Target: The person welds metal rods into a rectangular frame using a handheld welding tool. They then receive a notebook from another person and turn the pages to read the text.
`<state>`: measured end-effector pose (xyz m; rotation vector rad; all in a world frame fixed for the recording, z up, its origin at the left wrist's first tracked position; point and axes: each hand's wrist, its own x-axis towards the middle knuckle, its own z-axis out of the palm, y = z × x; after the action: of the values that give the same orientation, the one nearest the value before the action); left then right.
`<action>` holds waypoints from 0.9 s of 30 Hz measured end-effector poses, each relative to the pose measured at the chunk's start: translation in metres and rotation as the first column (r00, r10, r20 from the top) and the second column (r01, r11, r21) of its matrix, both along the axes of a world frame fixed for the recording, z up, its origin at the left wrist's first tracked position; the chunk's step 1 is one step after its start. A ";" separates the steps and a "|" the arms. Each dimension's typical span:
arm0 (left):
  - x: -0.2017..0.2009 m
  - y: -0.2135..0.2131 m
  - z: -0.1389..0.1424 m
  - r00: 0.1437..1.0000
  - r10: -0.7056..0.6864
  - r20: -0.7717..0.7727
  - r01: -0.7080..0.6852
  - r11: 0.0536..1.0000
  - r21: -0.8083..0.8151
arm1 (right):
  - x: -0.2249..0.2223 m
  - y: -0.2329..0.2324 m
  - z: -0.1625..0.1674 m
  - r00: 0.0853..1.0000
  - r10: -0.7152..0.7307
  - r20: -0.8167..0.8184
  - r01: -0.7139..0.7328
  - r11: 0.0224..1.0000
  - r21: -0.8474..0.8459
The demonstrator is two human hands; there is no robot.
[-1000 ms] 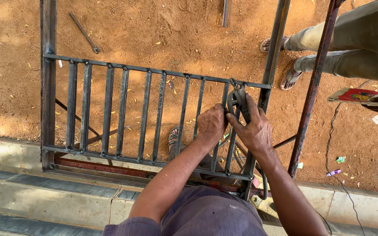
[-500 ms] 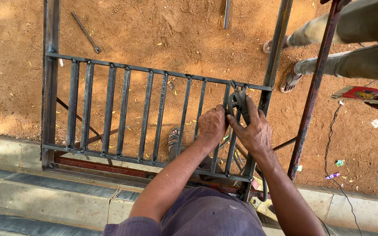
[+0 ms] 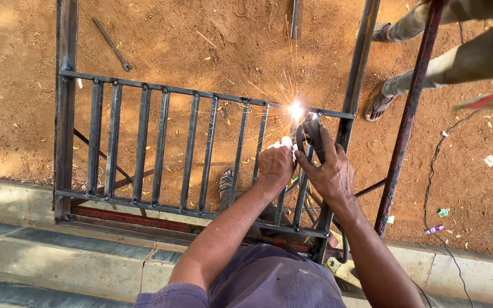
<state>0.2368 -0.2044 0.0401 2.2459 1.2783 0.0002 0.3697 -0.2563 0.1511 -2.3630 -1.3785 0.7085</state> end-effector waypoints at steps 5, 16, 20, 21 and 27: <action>0.000 0.001 0.003 0.998 0.019 0.058 -0.021 0.999 0.037 | -0.001 0.001 0.003 1.000 -0.006 -0.014 0.006 1.000 0.024; 0.000 0.006 0.024 0.991 0.081 0.103 -0.083 0.996 0.020 | -0.002 0.004 0.006 1.000 0.030 0.008 -0.031 0.998 0.056; -0.002 0.009 0.032 0.981 0.057 0.183 -0.074 0.994 0.085 | 0.001 0.001 0.010 0.994 -0.096 0.042 0.099 0.993 -0.070; -0.001 0.010 0.035 0.981 0.102 0.163 -0.096 0.994 -0.043 | 0.003 -0.001 0.012 0.996 -0.087 0.028 0.087 0.996 -0.007; 0.001 0.007 0.048 0.989 0.121 0.086 -0.113 0.989 -0.092 | 0.014 -0.021 0.024 0.987 -0.157 -0.037 0.159 0.986 0.051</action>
<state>0.2376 -0.1975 0.0881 2.0708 1.3326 0.0884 0.3838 -0.2775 0.1751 -2.3755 -1.1667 0.6537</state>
